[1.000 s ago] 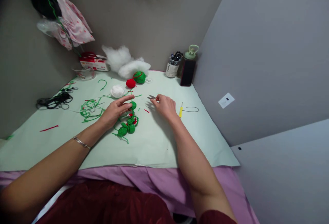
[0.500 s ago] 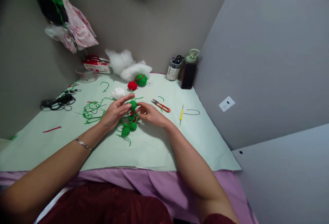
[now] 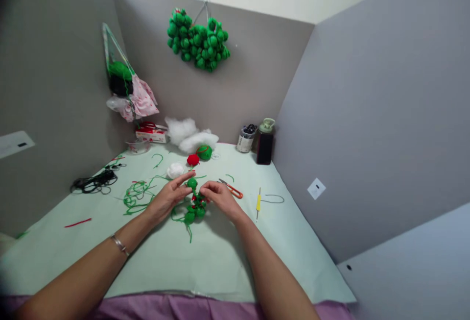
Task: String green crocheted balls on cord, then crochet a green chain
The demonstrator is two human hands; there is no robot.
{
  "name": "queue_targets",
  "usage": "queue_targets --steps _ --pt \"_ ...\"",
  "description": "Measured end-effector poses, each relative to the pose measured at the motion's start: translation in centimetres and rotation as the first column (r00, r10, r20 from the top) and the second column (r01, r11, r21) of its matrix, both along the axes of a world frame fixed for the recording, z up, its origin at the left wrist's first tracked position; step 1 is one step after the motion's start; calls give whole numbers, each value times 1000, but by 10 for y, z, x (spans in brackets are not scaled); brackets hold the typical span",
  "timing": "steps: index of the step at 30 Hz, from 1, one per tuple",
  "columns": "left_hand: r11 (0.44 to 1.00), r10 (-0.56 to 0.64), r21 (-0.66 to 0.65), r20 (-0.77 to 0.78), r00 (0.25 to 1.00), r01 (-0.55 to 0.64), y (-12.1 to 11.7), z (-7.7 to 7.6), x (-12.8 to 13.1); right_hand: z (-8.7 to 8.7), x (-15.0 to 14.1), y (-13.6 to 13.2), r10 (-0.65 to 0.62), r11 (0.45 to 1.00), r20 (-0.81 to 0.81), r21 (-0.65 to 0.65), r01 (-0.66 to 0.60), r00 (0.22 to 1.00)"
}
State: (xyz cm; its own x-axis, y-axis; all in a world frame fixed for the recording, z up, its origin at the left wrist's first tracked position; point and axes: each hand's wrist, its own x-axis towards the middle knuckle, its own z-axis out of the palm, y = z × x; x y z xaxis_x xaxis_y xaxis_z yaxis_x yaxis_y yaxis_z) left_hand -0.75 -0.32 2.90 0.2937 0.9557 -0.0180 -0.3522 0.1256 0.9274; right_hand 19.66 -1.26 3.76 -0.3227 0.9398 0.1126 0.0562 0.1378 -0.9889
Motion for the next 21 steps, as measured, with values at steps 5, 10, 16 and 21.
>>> queue_targets --steps 5,10,16,21 --pt "1000 -26 1 3 1000 26 0 -3 2 5 -2 -1 -108 993 -77 -48 104 991" --pt "996 -81 33 -36 996 82 1 -10 5 15 -3 -5 -178 980 -205 -124 155 962" --pt "994 -95 46 23 995 94 6 -15 4 38 2 -11 -217 973 -299 -138 183 929" --pt "999 46 13 -10 999 -45 8 -12 -1 60 8 -12 -300 954 -170 -71 292 939"
